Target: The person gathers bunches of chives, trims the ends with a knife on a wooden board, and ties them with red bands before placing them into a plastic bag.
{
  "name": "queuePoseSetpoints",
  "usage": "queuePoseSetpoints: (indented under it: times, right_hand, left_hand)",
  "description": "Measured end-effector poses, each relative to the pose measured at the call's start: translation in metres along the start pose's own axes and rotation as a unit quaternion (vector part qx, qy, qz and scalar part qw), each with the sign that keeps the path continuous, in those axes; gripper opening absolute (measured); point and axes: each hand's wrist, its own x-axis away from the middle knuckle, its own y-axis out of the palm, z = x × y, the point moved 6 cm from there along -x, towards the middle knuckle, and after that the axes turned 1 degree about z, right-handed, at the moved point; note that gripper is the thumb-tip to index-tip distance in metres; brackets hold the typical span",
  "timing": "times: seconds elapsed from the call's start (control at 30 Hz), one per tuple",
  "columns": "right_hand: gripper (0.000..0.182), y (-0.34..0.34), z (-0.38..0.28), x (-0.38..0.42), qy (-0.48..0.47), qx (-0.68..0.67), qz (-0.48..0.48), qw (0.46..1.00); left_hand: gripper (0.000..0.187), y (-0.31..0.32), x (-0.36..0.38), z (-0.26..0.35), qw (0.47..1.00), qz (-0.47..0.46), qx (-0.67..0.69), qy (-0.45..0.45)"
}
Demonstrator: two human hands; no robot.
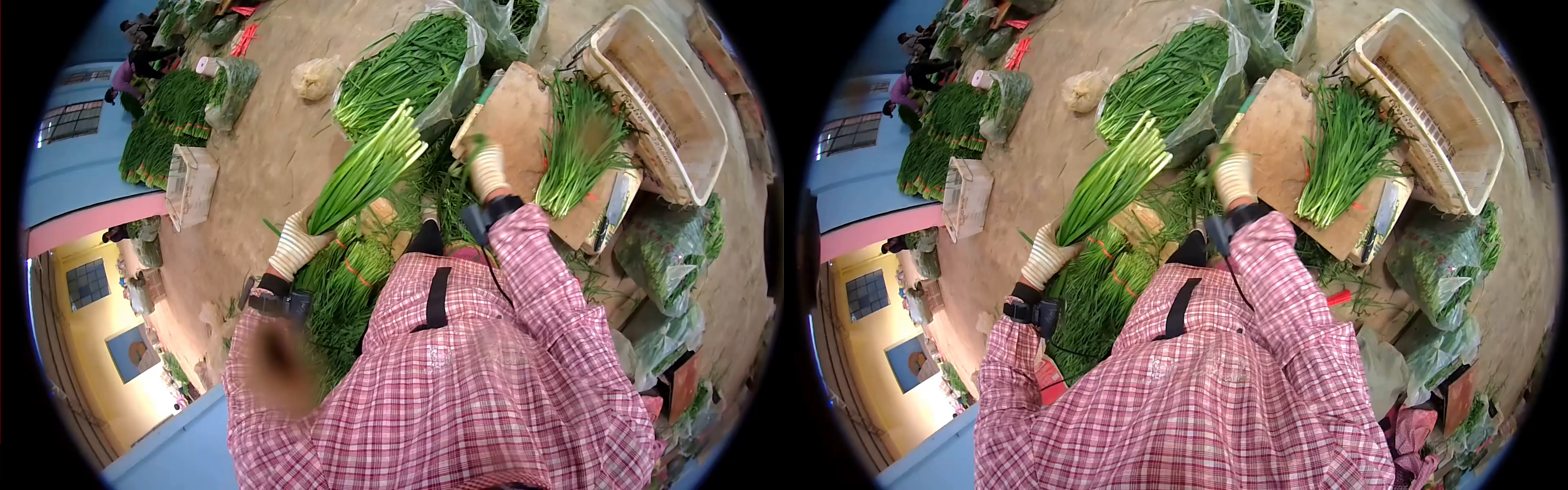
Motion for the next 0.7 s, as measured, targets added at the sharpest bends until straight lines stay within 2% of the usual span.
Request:
queuePoseSetpoints:
  times: [0.03, 0.1, 0.13, 0.17, 0.2, 0.23, 0.27, 0.3, 0.37, 0.4, 0.43, 0.47, 0.5, 0.57, 0.6, 0.63, 0.7]
  right_hand:
    - [0.024, -0.018, -0.011, 0.011, -0.031, -0.127, 0.033, 0.991]
    - [0.02, -0.018, -0.021, 0.018, -0.058, -0.179, -0.001, 0.982]
    - [0.021, -0.009, -0.019, 0.021, -0.029, -0.148, -0.023, 0.988]
    - [0.033, 0.004, -0.007, 0.008, 0.005, -0.036, -0.081, 0.996]
    - [0.043, 0.015, -0.008, 0.006, -0.061, 0.181, -0.13, 0.973]
    - [0.053, 0.024, -0.006, 0.003, -0.125, 0.389, -0.167, 0.897]
    - [0.07, 0.026, -0.009, 0.011, -0.086, 0.533, -0.191, 0.819]
    - [0.063, 0.021, -0.015, 0.013, -0.103, 0.596, -0.164, 0.779]
    - [0.043, 0.009, -0.033, 0.018, -0.163, 0.518, -0.106, 0.833]
    - [0.043, 0.009, -0.03, 0.016, -0.163, 0.518, -0.101, 0.834]
    - [0.034, 0.01, -0.036, 0.016, -0.192, 0.295, -0.078, 0.933]
    - [0.025, 0.008, -0.04, 0.018, -0.211, 0.053, -0.05, 0.975]
    - [0.021, 0.009, -0.062, 0.039, -0.181, -0.043, -0.058, 0.981]
    - [0.023, 0.011, -0.083, 0.049, -0.237, -0.086, -0.036, 0.967]
    - [0.025, 0.009, -0.096, 0.057, -0.204, -0.042, -0.008, 0.978]
    - [0.025, 0.011, -0.101, 0.055, -0.217, 0.005, 0.006, 0.976]
    - [0.026, 0.018, -0.104, 0.066, -0.046, 0.014, -0.151, 0.987]
  left_hand:
    - [0.051, -0.004, 0.001, 0.0, 1.0, 0.01, -0.014, 0.014]
    - [0.045, -0.012, 0.008, 0.008, 1.0, 0.017, -0.001, -0.002]
    - [0.042, -0.01, 0.011, 0.004, 0.993, -0.023, 0.09, -0.077]
    - [0.039, -0.007, 0.015, 0.001, 0.971, -0.063, 0.178, -0.15]
    - [0.038, 0.003, 0.016, 0.003, 0.947, -0.068, 0.281, -0.138]
    - [0.038, 0.006, 0.017, 0.003, 0.949, -0.067, 0.277, -0.133]
    - [0.04, 0.012, 0.02, 0.0, 0.921, -0.077, 0.346, -0.16]
    - [0.043, 0.017, 0.021, -0.002, 0.887, -0.088, 0.413, -0.188]
    - [0.047, 0.022, 0.018, -0.002, 0.885, -0.101, 0.421, -0.172]
    - [0.047, 0.025, 0.018, 0.0, 0.873, -0.105, 0.447, -0.168]
    - [0.048, 0.028, 0.017, 0.002, 0.859, -0.109, 0.472, -0.165]
    - [0.048, 0.03, 0.016, 0.004, 0.859, -0.109, 0.469, -0.174]
    - [0.048, 0.033, 0.016, 0.005, 0.859, -0.113, 0.468, -0.174]
    - [0.047, 0.037, 0.014, 0.009, 0.859, -0.122, 0.469, -0.168]
    - [0.047, 0.038, 0.013, 0.009, 0.859, -0.127, 0.466, -0.169]
    - [0.048, 0.039, 0.011, 0.009, 0.869, -0.134, 0.448, -0.162]
    - [0.048, 0.044, 0.012, 0.018, 0.878, -0.144, 0.429, -0.155]
